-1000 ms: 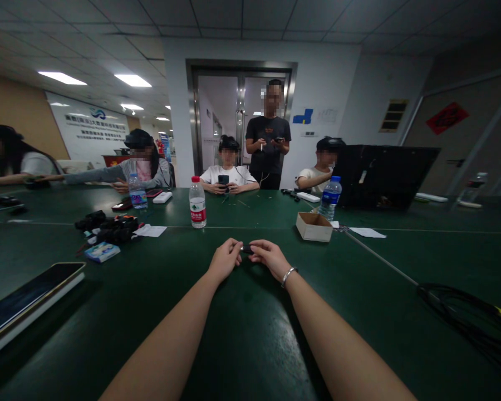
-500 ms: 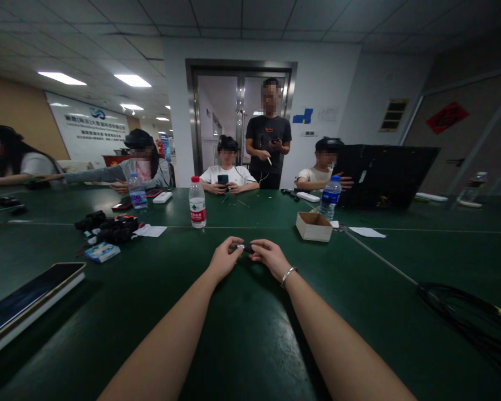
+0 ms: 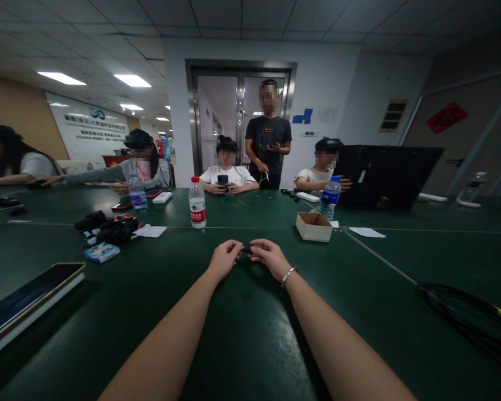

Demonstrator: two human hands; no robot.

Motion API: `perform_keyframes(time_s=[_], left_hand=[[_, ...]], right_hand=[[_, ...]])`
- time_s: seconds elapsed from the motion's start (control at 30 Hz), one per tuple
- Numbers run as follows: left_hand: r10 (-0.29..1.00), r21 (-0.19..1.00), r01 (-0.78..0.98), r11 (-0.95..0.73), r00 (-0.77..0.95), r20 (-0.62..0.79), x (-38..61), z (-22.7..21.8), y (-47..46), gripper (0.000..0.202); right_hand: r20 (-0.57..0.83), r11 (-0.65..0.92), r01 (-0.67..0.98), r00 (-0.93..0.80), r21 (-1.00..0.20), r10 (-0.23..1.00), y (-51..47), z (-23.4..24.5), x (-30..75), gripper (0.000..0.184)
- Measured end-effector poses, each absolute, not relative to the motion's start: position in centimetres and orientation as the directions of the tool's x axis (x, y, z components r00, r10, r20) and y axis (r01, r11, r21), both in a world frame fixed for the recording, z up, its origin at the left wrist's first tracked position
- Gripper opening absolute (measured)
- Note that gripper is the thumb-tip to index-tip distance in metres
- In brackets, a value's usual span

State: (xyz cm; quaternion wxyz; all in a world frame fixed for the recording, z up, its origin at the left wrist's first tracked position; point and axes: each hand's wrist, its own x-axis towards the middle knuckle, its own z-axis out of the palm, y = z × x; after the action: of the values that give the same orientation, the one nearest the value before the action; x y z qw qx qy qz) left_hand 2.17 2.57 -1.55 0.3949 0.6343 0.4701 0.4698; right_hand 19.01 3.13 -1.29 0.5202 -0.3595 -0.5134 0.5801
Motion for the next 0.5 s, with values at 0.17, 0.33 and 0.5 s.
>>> perform_keyframes(time_s=[0.17,0.33,0.5], left_hand=[[0.967,0.939,0.238,-0.249,0.113,0.228,2.1,-1.8,2.7,0.033],[0.971,0.929,0.285,-0.234,0.115,0.21,2.0,-1.9,2.8,0.035],[0.953,0.893,0.336,-0.3,0.133,0.271,2.3,-1.4,2.1,0.035]], right_hand=[[0.172,0.14,-0.147,-0.235,-0.979,0.957,3.1,-1.4,19.0,0.028],[0.236,0.282,0.145,-0.271,-0.948,0.933,3.1,-1.6,18.5,0.037],[0.328,0.411,0.406,-0.26,-0.816,0.908,2.4,-1.4,17.7,0.05]])
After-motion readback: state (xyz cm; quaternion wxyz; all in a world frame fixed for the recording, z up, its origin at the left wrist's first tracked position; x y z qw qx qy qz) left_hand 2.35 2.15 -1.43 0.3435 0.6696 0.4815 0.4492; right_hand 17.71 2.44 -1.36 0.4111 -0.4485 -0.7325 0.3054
